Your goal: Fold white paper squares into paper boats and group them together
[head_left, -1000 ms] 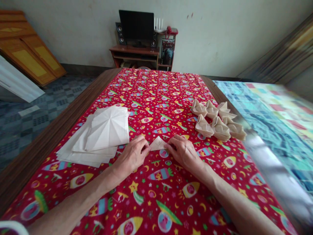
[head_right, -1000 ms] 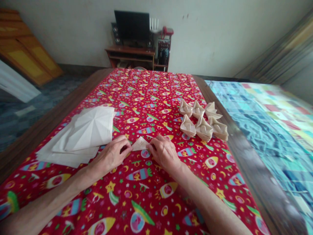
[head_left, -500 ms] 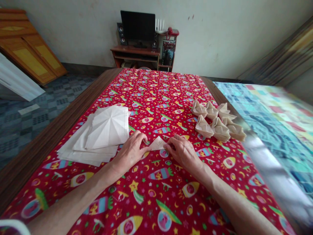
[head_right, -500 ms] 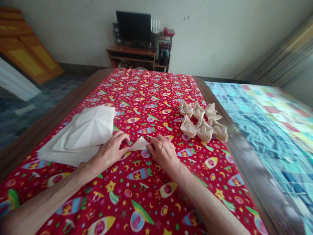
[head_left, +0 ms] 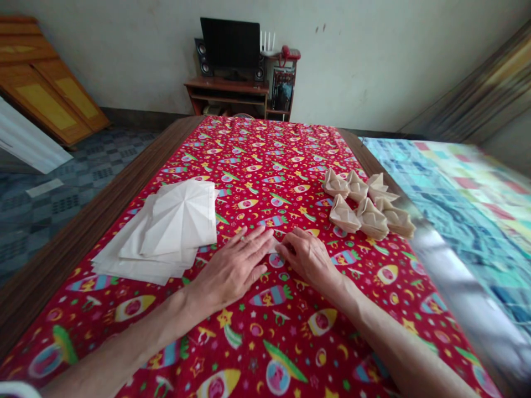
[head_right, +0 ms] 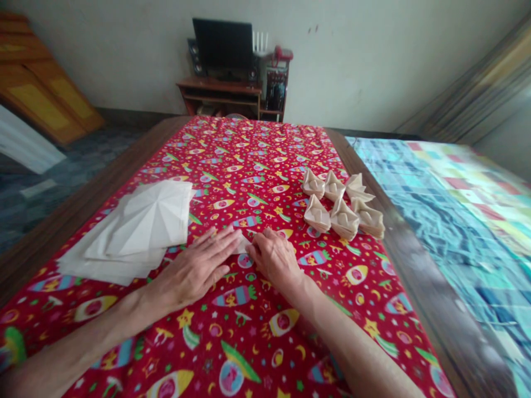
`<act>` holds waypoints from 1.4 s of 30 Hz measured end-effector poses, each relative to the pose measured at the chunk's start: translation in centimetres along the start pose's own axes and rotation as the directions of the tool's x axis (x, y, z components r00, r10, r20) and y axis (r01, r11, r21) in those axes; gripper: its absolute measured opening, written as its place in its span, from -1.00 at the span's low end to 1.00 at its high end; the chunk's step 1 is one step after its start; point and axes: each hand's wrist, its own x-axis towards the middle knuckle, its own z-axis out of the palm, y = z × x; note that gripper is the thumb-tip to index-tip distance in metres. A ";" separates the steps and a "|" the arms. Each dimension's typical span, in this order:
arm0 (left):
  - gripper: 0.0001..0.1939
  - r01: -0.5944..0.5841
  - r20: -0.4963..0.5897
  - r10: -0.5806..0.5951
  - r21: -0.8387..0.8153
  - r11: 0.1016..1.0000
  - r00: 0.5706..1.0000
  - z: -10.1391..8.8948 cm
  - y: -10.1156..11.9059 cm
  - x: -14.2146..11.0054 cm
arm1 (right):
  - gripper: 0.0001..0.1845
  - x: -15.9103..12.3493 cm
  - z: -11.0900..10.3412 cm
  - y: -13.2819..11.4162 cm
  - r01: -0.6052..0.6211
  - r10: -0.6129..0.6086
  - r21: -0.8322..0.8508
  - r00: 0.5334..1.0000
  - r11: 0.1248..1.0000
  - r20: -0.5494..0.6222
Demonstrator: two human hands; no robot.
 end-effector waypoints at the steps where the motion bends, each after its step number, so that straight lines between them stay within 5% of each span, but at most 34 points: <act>1: -0.48 -0.013 0.049 0.012 0.024 1.000 0.999 0.4 0.3 -0.1 | -0.77 0.0 -0.1 -0.1 -0.001 0.001 -0.002 1.000 1.000 0.000; 10: -0.47 0.044 0.135 -0.054 0.074 0.996 0.989 1.4 0.5 -0.4 | -0.80 -0.3 0.4 -0.4 -0.029 0.023 -0.083 0.997 0.996 -0.074; 15: -0.51 0.065 0.110 -0.071 0.060 0.996 0.991 1.4 0.6 -0.3 | -0.63 -2.1 0.6 -1.2 0.325 -0.335 -0.115 0.939 0.939 -0.082; 17: -0.51 0.069 0.111 -0.075 0.062 0.996 0.991 1.4 0.6 -0.2 | -0.53 -3.0 0.7 -1.5 0.376 -0.382 -0.083 0.922 0.923 -0.060; 24: -0.56 0.074 0.062 -0.081 0.107 0.991 0.995 0.8 0.1 -1.0 | -0.47 -4.5 0.4 -0.9 0.368 -0.366 -0.074 0.930 0.927 0.029; 34: -0.59 0.108 0.037 -0.113 0.128 0.986 0.993 0.8 -1.2 -3.4 | -0.62 -4.1 0.3 0.1 0.338 -0.343 -0.071 0.936 0.938 -0.080; 42: -0.51 0.204 -0.104 -0.208 -0.048 0.978 0.973 1.7 -1.2 -0.9 | -0.73 -0.9 0.1 -1.0 0.282 -0.310 -0.251 0.947 0.926 -0.080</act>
